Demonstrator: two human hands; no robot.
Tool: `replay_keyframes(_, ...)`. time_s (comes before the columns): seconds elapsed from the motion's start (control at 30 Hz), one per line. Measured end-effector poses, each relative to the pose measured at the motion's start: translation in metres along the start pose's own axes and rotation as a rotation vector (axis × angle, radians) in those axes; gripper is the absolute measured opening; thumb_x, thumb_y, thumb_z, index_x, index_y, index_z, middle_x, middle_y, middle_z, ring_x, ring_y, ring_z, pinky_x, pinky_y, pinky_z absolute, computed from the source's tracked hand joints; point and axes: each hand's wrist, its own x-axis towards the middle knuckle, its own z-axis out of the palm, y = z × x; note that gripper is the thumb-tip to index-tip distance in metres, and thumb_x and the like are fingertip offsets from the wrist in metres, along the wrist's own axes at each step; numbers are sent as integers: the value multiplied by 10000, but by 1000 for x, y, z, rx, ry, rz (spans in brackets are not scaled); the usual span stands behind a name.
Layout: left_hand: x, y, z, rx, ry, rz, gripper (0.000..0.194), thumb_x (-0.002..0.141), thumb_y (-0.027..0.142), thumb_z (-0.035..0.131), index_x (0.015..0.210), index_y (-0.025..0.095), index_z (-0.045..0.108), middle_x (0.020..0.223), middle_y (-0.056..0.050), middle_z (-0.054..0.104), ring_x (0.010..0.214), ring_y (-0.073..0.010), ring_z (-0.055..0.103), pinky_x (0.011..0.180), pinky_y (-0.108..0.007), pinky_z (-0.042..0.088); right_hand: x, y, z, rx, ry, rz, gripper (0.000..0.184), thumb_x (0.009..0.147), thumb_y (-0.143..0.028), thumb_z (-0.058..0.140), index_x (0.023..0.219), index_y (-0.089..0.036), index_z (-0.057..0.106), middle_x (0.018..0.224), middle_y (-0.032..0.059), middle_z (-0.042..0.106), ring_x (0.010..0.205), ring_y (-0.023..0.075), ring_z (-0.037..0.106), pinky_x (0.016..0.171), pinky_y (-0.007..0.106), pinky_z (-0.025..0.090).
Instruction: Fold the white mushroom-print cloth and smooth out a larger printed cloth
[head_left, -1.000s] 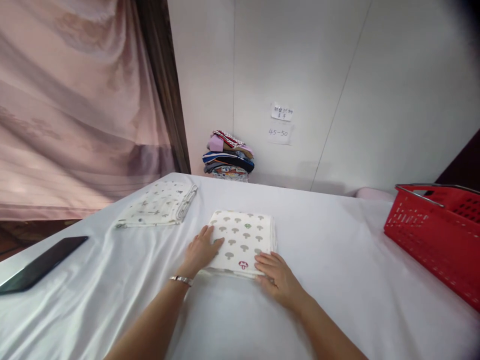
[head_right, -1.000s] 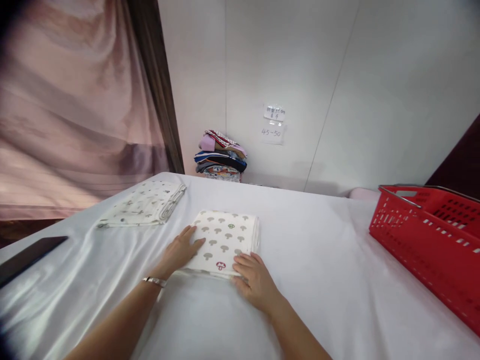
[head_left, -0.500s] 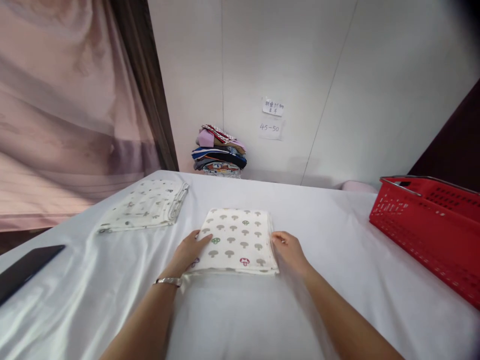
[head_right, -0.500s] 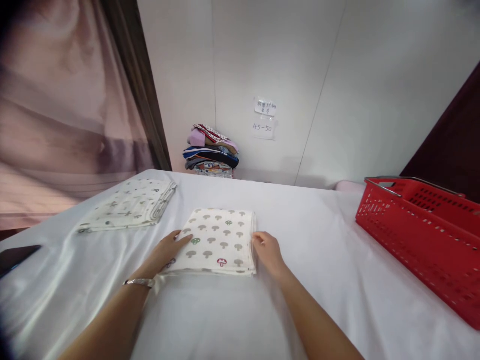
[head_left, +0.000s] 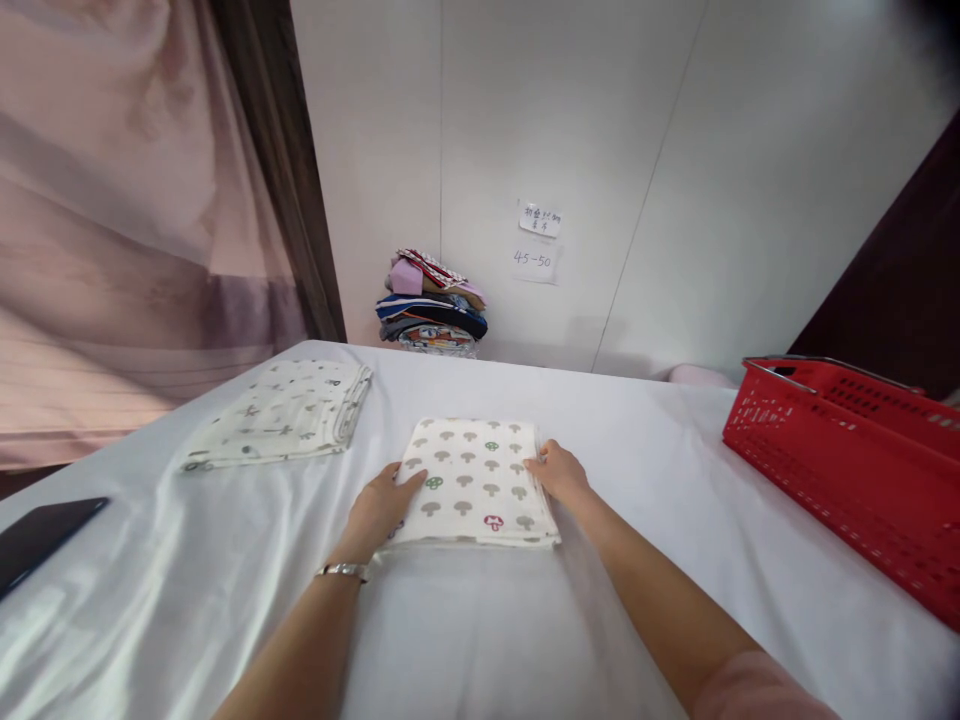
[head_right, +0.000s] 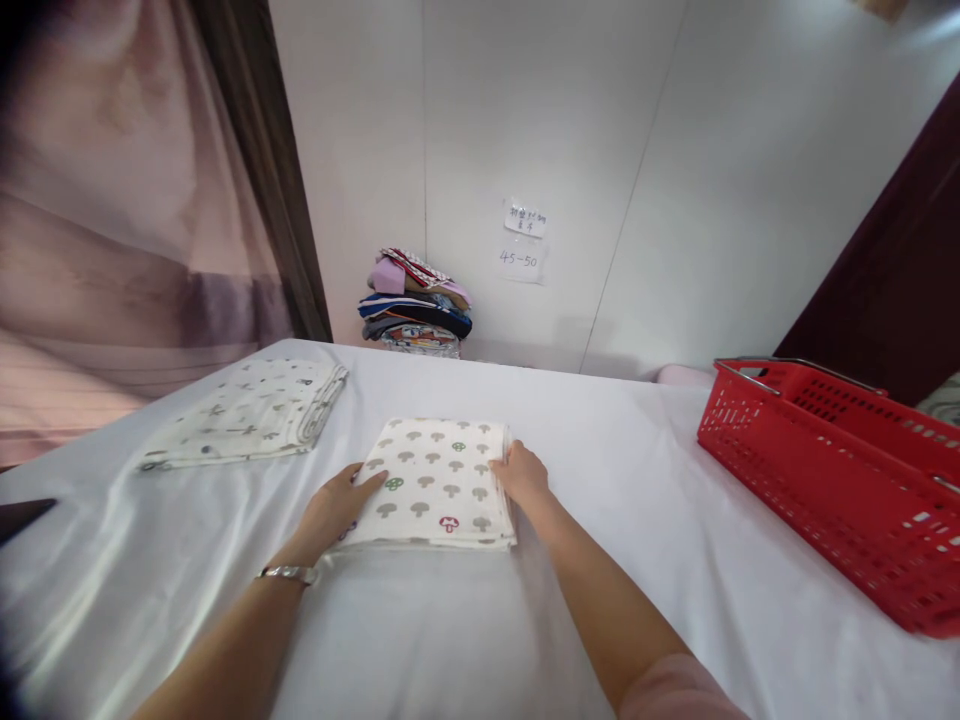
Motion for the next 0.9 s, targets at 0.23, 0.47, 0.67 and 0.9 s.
replay_keyframes(0.23,0,1,-1,3,-17,-15,706,712,662,404,1237,192,451,821,-76,665,547,-202,605,604,-317,443,2,2,6,46,3,-24,179,726,-384,547,729,-205,549,776,13,621,712,152,537,562,235,297)
replay_keyframes(0.47,-2,0,-1,-14,-15,-5,721,697,683,404,1231,203,462,765,-61,666,527,-207,599,578,-318,441,9,9,5,103,37,-35,171,764,-320,468,722,-195,576,773,10,625,714,128,539,561,209,310)
replay_keyframes(0.67,-3,1,-2,-50,-14,-14,702,683,669,432,1204,201,491,738,-56,662,491,-193,585,518,-297,426,7,16,8,74,12,3,163,741,-297,486,696,-184,595,737,26,625,683,143,546,549,222,311)
replay_keyframes(0.9,-1,-1,-1,-42,-20,-10,713,680,683,415,1201,202,489,742,-55,668,476,-191,581,521,-301,424,8,8,11,4,31,29,244,762,-428,488,747,-200,574,768,39,631,720,178,557,546,248,305)
